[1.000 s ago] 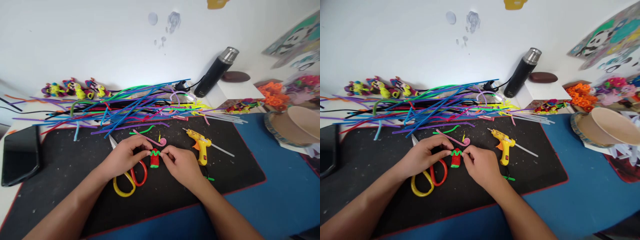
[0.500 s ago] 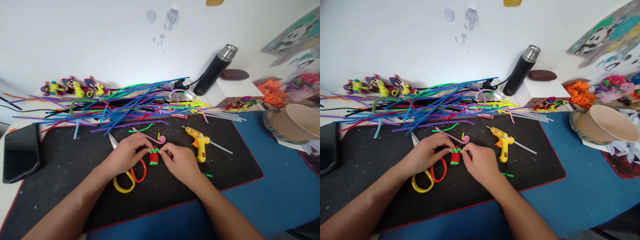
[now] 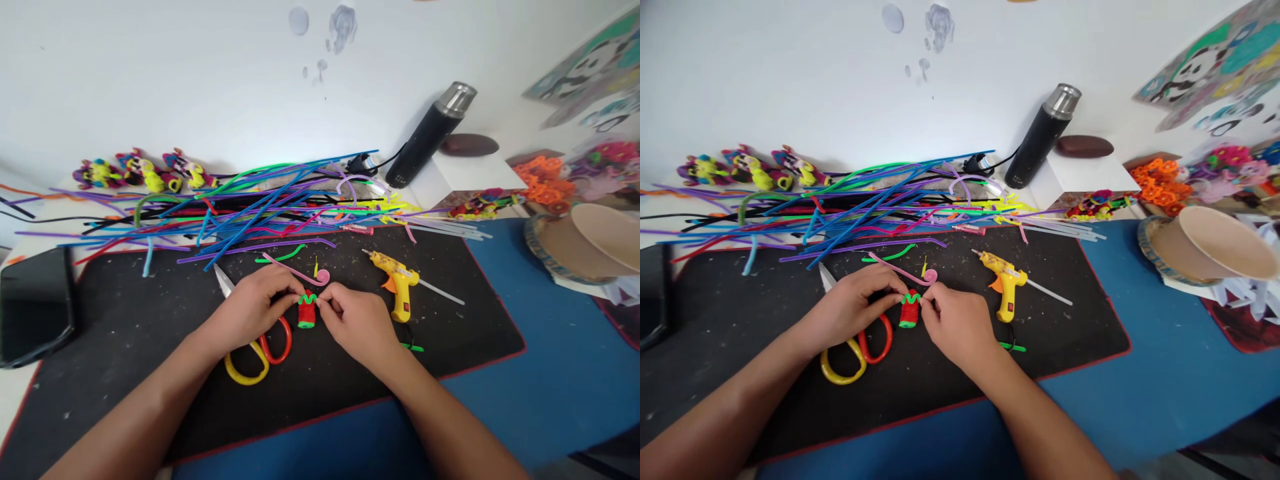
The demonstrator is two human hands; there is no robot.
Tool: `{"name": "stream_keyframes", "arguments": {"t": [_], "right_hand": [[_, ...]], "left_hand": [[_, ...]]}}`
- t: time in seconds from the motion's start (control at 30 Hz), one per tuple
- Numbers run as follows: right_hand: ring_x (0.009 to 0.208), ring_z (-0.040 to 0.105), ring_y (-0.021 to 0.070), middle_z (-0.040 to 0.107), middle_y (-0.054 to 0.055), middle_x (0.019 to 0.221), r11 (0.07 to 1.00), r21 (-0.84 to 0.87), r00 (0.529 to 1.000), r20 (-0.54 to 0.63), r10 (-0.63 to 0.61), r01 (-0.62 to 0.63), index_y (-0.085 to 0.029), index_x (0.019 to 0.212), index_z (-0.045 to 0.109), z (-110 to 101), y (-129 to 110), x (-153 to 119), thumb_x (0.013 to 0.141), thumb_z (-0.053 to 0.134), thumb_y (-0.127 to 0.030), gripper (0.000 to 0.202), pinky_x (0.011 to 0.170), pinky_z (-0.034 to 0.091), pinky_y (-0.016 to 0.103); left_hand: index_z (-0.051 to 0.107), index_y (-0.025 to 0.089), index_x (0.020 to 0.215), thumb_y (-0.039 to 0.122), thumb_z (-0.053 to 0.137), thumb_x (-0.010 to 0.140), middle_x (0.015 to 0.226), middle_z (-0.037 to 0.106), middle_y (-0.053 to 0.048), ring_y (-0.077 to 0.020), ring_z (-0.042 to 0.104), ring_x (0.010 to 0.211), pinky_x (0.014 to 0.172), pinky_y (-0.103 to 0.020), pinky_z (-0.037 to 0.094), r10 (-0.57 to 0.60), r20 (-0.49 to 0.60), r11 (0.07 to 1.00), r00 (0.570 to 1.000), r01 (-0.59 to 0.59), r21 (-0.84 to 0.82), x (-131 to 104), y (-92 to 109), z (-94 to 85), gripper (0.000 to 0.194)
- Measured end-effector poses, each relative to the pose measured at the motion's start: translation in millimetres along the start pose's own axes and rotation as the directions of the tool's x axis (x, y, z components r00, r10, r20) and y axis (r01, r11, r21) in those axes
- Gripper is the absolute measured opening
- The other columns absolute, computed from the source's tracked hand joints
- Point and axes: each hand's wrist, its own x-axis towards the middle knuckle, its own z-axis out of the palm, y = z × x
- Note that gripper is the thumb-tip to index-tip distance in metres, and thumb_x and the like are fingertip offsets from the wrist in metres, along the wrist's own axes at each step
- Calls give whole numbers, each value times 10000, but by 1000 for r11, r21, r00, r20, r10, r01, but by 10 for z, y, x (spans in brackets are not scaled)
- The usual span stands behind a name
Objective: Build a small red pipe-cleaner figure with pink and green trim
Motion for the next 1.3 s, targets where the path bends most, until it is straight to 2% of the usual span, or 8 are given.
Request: {"name": "stream_keyframes", "arguments": {"t": [1.13,1.3], "right_hand": [[563,604,138,659,-48,624,1000,15,1000,11,-6,6,-240,895,701,4,18,-4,971,629,-268,108,589,310,275],[561,603,138,654,-49,621,1000,11,1000,11,-9,8,-242,889,698,-3,17,-9,969,627,-272,111,590,312,276]], "left_hand": [[710,229,959,235,602,1029,937,716,-21,-185,645,908,815,-304,504,-8,16,1000,1000,8,-8,22,30,-38,128],[721,237,1019,273,548,1058,996,738,-35,-197,663,959,858,-320,518,-18,16,1000,1000,18,-10,16,44,-45,181]]}}
